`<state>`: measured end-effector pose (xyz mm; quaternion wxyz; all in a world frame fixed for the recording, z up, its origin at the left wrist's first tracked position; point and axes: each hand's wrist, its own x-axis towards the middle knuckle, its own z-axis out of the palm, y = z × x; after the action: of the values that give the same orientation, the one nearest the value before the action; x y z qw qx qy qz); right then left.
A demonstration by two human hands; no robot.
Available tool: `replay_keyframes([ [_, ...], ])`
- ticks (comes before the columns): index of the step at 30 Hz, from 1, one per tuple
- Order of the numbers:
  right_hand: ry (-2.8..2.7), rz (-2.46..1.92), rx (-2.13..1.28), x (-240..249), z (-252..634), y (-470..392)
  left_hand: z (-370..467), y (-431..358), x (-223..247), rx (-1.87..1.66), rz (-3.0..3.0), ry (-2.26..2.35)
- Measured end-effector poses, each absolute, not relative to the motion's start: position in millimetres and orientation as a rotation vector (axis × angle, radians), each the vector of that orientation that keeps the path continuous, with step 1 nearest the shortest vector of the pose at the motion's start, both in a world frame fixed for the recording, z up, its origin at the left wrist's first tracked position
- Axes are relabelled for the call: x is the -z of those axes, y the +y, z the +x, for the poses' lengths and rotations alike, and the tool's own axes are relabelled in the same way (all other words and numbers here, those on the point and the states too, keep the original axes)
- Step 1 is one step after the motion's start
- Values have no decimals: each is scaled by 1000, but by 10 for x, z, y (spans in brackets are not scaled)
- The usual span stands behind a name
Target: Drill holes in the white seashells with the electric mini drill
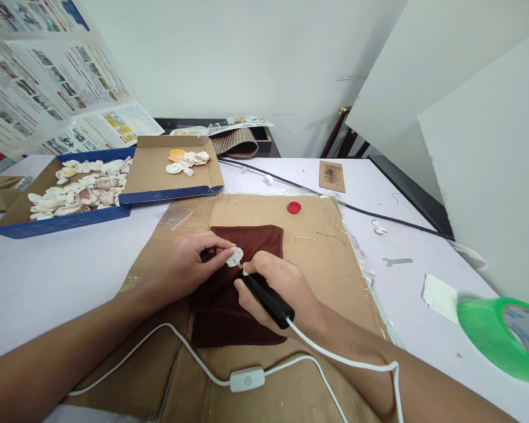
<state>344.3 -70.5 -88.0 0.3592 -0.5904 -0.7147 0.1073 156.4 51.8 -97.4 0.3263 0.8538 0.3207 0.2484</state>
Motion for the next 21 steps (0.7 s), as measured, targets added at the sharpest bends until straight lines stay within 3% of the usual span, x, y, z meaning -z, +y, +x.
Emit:
replay_keyframes([
  [21,-1839,-1483,-270,891,3439,-702,1566,507,981,-689,2231,834],
])
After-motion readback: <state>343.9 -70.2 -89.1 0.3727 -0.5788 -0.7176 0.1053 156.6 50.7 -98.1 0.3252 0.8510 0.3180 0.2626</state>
